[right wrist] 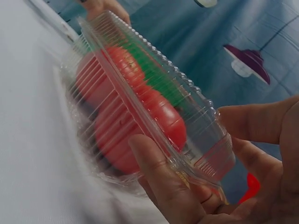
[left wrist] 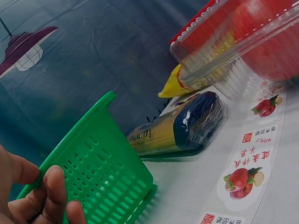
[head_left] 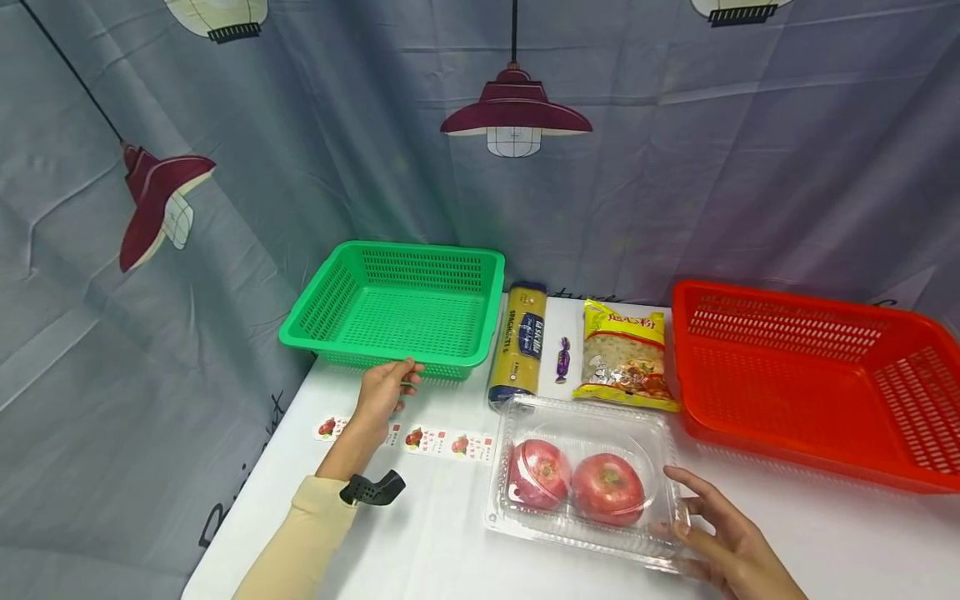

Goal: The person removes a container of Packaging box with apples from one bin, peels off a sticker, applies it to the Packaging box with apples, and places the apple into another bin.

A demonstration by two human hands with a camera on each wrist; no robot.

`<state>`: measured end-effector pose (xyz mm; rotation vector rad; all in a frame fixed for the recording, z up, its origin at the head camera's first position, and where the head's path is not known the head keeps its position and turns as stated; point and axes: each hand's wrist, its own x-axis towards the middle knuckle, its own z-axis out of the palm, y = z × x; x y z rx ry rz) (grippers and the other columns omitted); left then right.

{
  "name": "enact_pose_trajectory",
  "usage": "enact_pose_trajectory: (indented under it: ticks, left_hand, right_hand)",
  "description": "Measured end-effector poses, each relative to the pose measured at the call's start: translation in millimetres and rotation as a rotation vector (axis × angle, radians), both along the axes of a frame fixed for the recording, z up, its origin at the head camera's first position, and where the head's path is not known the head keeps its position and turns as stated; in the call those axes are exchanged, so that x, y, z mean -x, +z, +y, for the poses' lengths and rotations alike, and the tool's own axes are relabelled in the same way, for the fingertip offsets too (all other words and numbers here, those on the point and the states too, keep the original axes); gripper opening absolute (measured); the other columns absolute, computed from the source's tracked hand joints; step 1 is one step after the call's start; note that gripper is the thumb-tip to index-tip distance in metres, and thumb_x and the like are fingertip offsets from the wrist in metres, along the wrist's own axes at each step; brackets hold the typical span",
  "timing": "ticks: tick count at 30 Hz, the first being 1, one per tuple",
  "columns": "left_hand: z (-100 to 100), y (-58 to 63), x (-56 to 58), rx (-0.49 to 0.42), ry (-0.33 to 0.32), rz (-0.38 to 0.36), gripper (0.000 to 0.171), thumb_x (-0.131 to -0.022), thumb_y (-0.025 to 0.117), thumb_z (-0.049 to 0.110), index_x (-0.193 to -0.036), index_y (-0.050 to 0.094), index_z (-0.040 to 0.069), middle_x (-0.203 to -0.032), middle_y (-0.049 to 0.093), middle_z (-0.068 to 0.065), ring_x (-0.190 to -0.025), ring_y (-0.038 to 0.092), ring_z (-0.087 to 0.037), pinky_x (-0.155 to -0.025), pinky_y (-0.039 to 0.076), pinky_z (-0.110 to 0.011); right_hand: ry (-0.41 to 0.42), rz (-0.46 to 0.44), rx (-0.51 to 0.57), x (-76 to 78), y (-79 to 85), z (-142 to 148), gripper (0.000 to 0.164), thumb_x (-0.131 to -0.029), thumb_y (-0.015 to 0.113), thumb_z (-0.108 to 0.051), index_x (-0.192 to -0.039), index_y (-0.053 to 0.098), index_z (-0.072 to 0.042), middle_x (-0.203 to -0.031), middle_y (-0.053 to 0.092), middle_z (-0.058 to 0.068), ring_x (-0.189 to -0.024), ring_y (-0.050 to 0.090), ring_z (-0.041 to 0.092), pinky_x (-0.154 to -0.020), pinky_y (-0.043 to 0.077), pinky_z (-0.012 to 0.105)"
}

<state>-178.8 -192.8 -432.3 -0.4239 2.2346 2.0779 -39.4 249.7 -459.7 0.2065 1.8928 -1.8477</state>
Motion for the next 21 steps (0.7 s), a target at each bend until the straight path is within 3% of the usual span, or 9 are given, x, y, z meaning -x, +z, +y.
enact_pose_trajectory:
  ticks: [2,11,16,21]
  left_hand:
    - [-0.7,-5.3,1.3,0.003,0.009,0.003,0.038,-0.102,0.054,0.03,-0.112,0.067,-0.003,-0.087,0.064,-0.005,-0.076,0.057,-0.02,-0.056,0.035,-0.026]
    - [-1.4,-6.0,1.7,0.01,0.0,0.013,0.038,-0.102,0.053,0.03,-0.112,0.067,-0.005,-0.09,0.064,-0.009,-0.077,0.057,-0.021,-0.055,0.035,-0.027]
    - [-2.3,-6.5,0.8,-0.001,-0.003,0.026,0.038,-0.102,0.053,0.029,-0.113,0.066,-0.005,-0.09,0.063,-0.01,-0.078,0.057,-0.022,-0.056,0.036,-0.027]
    - [-2.3,-8.4,-0.2,-0.051,-0.008,0.014,0.041,-0.102,0.053,0.032,-0.116,0.063,-0.005,-0.089,0.062,-0.006,-0.08,0.056,-0.025,-0.057,0.036,-0.026]
  right_hand:
    - [0.008,-0.001,-0.001,-0.3,1.1,-0.4,0.058,-0.101,0.056,-0.018,-0.149,0.034,-0.041,-0.129,0.04,0.02,-0.103,0.065,0.024,-0.082,0.054,0.047]
    - [0.018,0.02,-0.037,1.9,2.8,-7.2,0.061,-0.098,0.06,-0.018,-0.151,0.033,-0.034,-0.125,0.042,0.022,-0.1,0.063,0.028,-0.08,0.055,0.046]
    - [0.045,0.088,-0.003,0.8,-0.8,-7.7,0.062,-0.098,0.059,-0.012,-0.151,0.032,-0.032,-0.115,0.045,0.016,-0.095,0.063,0.027,-0.079,0.055,0.045]
    - [0.062,0.179,-0.046,-0.3,-2.5,-6.6,0.064,-0.097,0.059,-0.008,-0.153,0.032,-0.024,-0.112,0.049,0.015,-0.089,0.063,0.025,-0.076,0.056,0.04]
